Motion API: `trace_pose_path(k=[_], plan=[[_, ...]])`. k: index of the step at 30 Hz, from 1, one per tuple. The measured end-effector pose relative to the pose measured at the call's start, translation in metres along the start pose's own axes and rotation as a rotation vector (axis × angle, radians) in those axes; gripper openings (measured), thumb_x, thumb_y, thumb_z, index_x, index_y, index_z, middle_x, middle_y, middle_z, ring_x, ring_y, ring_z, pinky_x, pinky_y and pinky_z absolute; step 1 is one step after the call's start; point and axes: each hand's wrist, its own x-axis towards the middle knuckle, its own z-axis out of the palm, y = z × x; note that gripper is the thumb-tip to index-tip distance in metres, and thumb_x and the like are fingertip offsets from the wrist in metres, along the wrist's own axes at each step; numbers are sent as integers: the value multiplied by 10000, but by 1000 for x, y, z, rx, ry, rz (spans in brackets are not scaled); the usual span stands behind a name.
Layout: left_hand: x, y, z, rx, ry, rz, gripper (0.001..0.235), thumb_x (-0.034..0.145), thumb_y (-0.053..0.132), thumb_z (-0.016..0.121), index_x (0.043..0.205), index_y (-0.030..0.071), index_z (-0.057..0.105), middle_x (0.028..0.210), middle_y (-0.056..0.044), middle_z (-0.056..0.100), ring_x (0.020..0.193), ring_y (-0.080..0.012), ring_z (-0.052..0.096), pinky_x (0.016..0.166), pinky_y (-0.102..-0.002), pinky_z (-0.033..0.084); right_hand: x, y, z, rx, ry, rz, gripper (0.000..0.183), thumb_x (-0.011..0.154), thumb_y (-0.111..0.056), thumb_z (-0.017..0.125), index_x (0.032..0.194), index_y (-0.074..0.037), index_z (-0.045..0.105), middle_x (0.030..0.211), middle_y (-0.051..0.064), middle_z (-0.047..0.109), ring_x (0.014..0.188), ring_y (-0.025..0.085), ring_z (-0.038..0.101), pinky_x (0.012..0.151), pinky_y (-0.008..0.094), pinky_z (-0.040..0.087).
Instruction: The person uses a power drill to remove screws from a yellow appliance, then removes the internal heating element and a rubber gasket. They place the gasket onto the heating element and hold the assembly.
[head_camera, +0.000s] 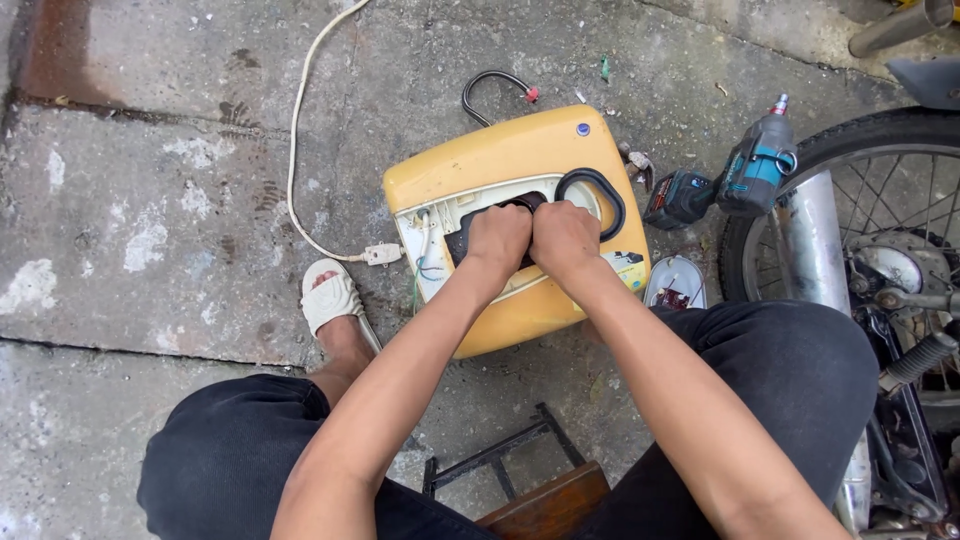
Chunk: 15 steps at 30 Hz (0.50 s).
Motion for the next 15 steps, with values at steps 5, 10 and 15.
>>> trace_pose_path(k=[5, 10, 15], plan=[[1, -5, -1, -15, 4, 33, 82, 779, -45, 721, 801, 9, 664, 750, -170, 712, 767, -374, 743, 619, -485, 625, -3, -10, -10, -59, -5, -29, 137, 822, -52, 651, 827, 11, 773, 735, 162, 701, 763, 413, 741, 677, 535, 595], [-30, -15, -53, -60, 49, 94, 67, 849, -50, 651, 888, -35, 704, 796, -218, 724, 823, -443, 744, 688, -537, 626, -28, -10, -24, 44, 0, -132, 176, 867, -125, 679, 947, -16, 791, 889, 176, 726, 871, 433, 742, 782, 563, 599], [-94, -21, -167, -158, 180, 59, 160, 905, 26, 633, 1031, -14, 723, 785, -230, 716, 788, -477, 740, 683, -575, 622, -40, -7, -23, 42, 65, -258, 218, 929, -154, 640, 1047, -37, 781, 983, 161, 695, 935, 410, 728, 831, 542, 603]])
